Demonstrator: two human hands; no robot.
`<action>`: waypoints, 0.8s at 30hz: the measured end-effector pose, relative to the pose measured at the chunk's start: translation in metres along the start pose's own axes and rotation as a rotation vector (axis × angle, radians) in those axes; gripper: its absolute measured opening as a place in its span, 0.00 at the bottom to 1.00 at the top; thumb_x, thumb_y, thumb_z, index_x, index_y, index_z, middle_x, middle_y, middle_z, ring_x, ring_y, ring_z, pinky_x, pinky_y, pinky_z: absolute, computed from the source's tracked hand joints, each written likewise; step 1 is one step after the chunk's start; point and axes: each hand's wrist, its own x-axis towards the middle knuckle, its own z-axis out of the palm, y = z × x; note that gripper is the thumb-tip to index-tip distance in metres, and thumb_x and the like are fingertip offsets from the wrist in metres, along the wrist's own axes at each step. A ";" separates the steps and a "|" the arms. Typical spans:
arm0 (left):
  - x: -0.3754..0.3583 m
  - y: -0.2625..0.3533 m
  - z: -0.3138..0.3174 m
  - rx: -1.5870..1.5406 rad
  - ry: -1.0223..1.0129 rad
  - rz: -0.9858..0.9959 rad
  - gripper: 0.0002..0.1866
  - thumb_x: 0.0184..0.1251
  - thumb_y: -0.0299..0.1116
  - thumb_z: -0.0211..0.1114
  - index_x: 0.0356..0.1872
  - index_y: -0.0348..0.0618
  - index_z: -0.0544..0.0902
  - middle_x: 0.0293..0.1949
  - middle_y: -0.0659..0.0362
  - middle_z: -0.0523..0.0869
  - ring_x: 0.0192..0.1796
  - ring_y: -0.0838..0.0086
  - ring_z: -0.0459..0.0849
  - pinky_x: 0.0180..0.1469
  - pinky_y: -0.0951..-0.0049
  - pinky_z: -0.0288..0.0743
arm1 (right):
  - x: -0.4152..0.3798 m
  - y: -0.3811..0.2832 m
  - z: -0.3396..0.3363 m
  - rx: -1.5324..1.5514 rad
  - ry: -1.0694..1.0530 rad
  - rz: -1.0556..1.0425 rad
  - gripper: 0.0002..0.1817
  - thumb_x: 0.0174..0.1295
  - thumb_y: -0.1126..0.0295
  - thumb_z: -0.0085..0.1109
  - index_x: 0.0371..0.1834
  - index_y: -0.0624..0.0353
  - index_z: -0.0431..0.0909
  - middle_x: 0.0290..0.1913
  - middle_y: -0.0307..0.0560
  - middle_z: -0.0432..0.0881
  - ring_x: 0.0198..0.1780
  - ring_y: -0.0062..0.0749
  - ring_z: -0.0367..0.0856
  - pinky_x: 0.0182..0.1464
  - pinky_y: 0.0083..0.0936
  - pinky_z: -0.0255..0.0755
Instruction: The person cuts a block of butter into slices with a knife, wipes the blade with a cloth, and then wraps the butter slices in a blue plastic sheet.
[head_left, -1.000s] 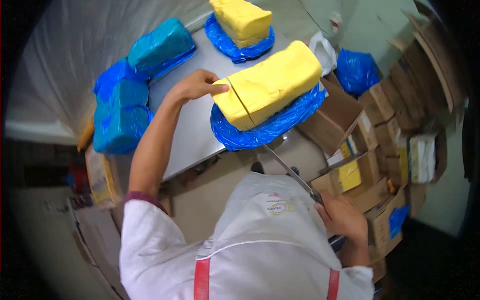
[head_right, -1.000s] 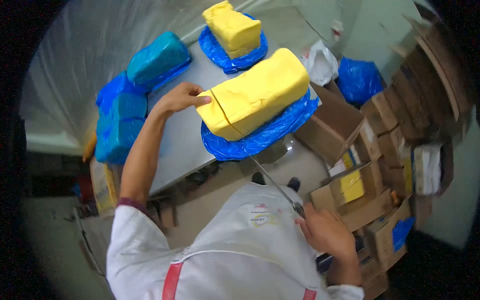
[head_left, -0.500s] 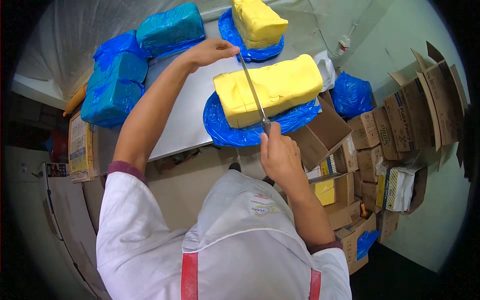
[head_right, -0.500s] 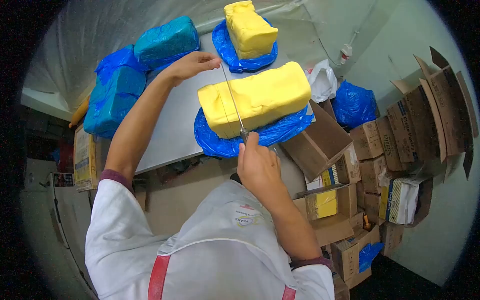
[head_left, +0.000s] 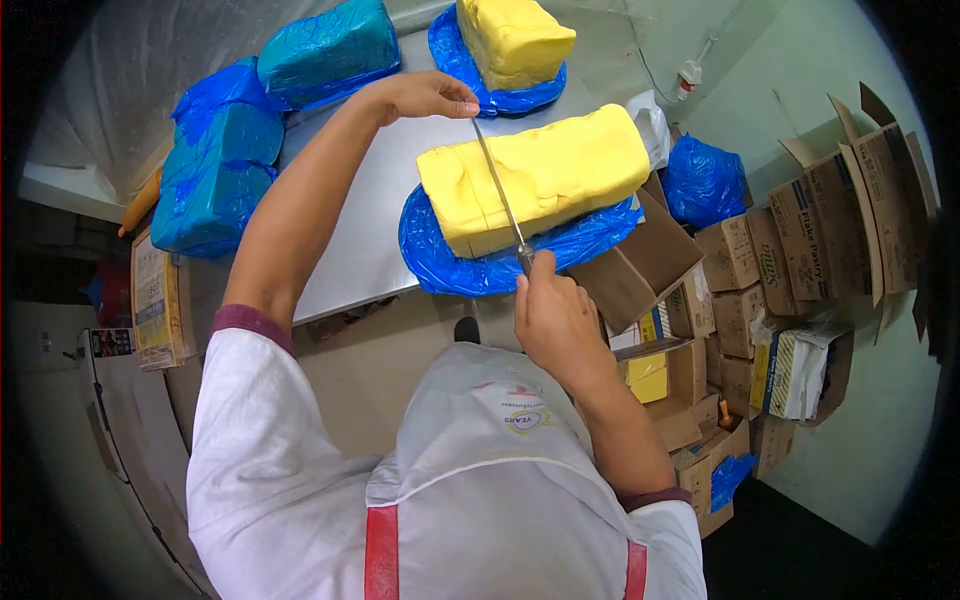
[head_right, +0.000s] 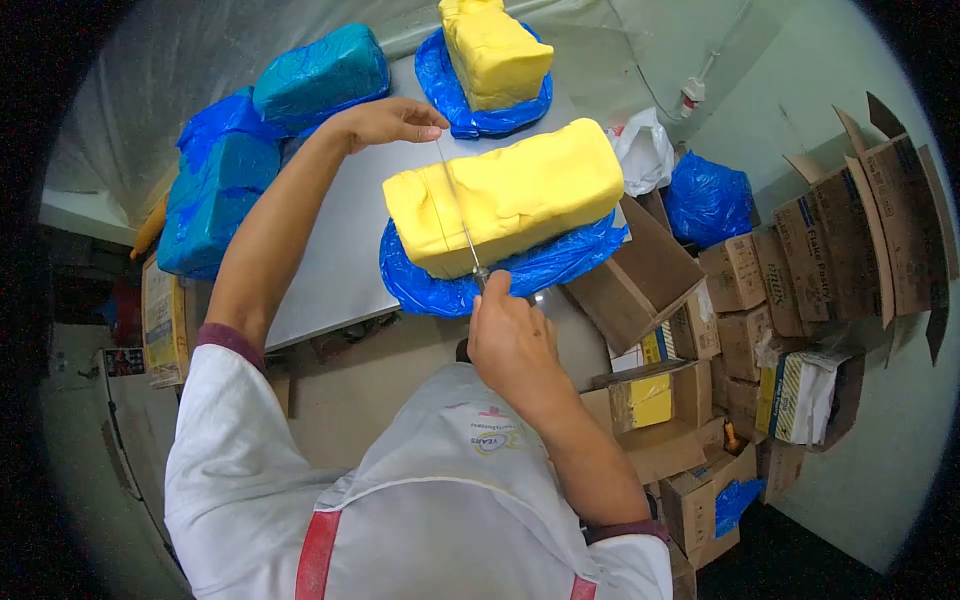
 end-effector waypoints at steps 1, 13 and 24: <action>0.004 0.005 -0.004 0.053 -0.051 -0.013 0.31 0.63 0.50 0.67 0.62 0.40 0.75 0.60 0.50 0.77 0.67 0.64 0.70 0.70 0.64 0.57 | 0.002 0.001 0.001 -0.003 0.002 -0.001 0.11 0.69 0.67 0.46 0.39 0.67 0.62 0.24 0.68 0.79 0.28 0.67 0.79 0.33 0.57 0.72; 0.054 -0.040 0.010 0.321 -0.206 -0.132 0.42 0.59 0.54 0.69 0.70 0.43 0.65 0.71 0.45 0.63 0.74 0.54 0.58 0.73 0.58 0.51 | 0.020 0.024 0.030 -0.101 -0.171 0.055 0.11 0.58 0.77 0.49 0.41 0.69 0.62 0.28 0.70 0.81 0.33 0.66 0.82 0.39 0.56 0.75; 0.099 -0.117 0.047 0.453 -0.165 -0.092 0.59 0.45 0.56 0.72 0.76 0.49 0.48 0.76 0.40 0.44 0.76 0.43 0.46 0.75 0.52 0.47 | 0.034 0.059 0.080 -0.055 -0.189 0.104 0.09 0.59 0.77 0.49 0.41 0.70 0.64 0.30 0.72 0.81 0.36 0.66 0.83 0.41 0.55 0.75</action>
